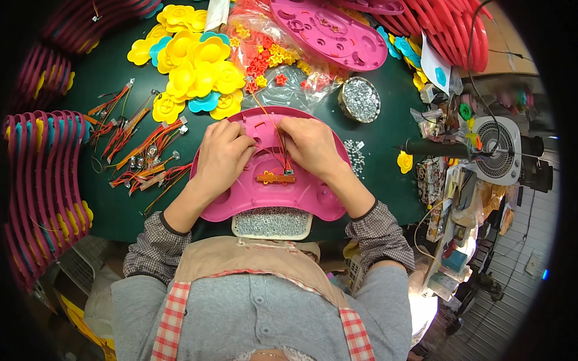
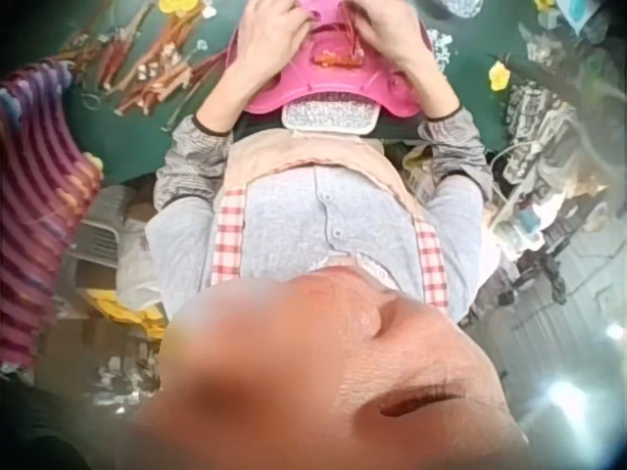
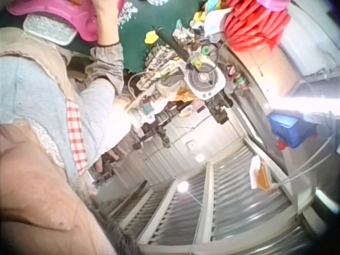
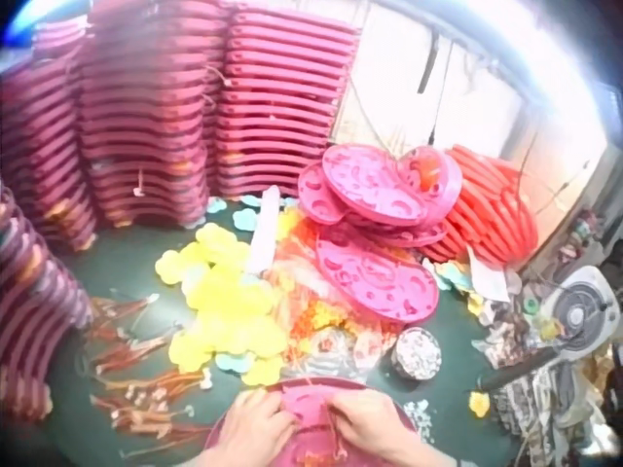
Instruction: The person assembles small decorative items by placing plastic flower petals and star-shaped pieces into a pink tray and using a soldering iron to attach components. They repeatedly pick up petals, position them, and apply heat to secure the parts.
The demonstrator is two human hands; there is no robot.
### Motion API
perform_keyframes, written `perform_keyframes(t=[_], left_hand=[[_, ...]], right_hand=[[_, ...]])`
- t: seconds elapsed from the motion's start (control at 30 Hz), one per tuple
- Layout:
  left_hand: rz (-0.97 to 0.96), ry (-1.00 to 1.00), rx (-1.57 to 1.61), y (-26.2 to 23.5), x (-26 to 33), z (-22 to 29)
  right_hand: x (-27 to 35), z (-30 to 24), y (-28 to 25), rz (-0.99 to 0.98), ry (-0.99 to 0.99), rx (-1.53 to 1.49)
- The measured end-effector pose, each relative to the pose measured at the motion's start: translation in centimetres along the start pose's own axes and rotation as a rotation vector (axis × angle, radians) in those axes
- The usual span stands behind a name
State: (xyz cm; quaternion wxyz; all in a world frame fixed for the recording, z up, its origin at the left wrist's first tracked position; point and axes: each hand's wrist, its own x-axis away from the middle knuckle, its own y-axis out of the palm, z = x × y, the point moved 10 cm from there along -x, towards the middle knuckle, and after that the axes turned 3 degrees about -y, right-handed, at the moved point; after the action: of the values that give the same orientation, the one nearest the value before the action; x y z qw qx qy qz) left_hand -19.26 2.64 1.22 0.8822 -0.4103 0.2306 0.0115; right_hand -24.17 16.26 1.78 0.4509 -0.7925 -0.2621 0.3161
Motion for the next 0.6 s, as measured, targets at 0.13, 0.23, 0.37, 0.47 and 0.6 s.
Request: perform_keyframes(t=[0.13, 0.23, 0.37, 0.47, 0.6], left_hand=[[-0.028, -0.006, -0.035, 0.8, 0.2, -0.3], [-0.023, 0.015, -0.040, 0.7, 0.1, -0.3], [-0.005, 0.033, -0.039, 0.7, -0.1, 0.1], [0.007, 0.040, -0.119, 0.9, -0.8, 0.6], [-0.027, 0.108, -0.199, 1.2, -1.4, 1.2]], right_hand=[[0.6, -2.4, 1.4, -0.209, -0.064, 0.246], [1.5, -2.1, 1.5, -0.215, -0.013, 0.256], [1.3, 0.2, -1.7, 0.091, 0.134, -0.147], [-0.3, -0.9, -2.3, 0.114, -0.036, -0.040], [-1.2, -0.6, -0.6, 0.028, -0.166, 0.033]])
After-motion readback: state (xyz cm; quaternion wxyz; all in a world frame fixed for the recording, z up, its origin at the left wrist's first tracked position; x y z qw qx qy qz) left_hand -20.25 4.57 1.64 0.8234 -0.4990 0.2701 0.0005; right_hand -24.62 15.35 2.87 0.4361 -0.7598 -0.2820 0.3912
